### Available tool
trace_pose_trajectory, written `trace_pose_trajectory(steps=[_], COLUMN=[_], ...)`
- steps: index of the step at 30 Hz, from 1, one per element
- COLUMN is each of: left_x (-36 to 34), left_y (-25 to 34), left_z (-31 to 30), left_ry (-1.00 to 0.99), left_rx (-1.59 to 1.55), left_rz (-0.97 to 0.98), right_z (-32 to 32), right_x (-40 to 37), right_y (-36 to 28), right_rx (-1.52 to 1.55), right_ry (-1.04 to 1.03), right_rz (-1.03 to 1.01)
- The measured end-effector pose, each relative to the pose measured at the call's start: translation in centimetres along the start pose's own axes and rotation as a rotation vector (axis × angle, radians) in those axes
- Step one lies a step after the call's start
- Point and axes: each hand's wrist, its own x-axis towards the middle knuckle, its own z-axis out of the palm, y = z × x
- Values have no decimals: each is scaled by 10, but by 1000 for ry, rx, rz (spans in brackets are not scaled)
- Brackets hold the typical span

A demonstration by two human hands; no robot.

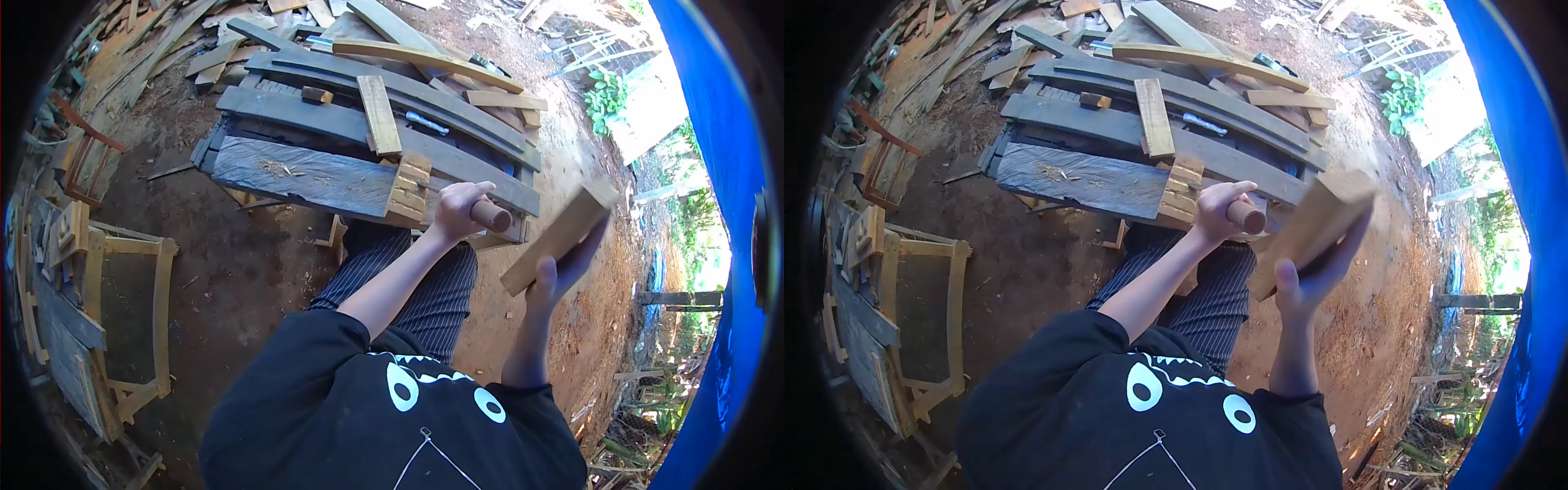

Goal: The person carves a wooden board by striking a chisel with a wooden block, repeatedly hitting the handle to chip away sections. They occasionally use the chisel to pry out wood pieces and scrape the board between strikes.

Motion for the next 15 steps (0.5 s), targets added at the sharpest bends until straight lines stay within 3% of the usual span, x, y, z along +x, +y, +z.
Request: trace_pose_trajectory(steps=[2, 4, 7, 8, 10, 12, 13, 15], left_x=[-5, -19, -10, -6, -4, -7, -10, -15], left_y=[-3, -11, -1, 5, 5, -4, -8, -9], left_z=[8, 13, 1, -5, -6, -2, -1, -7], left_ry=[-10, 8, -19, -45, -10, 52, 82, 50], left_rx=[42, -3, 73, 65, 79, 56, 45, 31], left_rz=[37, 38, 63, 47, 26, 44, 51, 19], right_z=[2, 12, 2, -3, -13, -15, 11, 17], right_x=[-7, -6, -17, -20, -34, -46, -33, -27], right_y=[4, -18, -22, -11, 17, 28, 5, -7], right_rx=[-211, -734, -571, -383, -201, -248, -585, -598], right_ry=[-70, -337, -107, 41, 137, -23, -183, -210], right_rz=[31, 271, 86, -23, -150, -41, 384, 266])
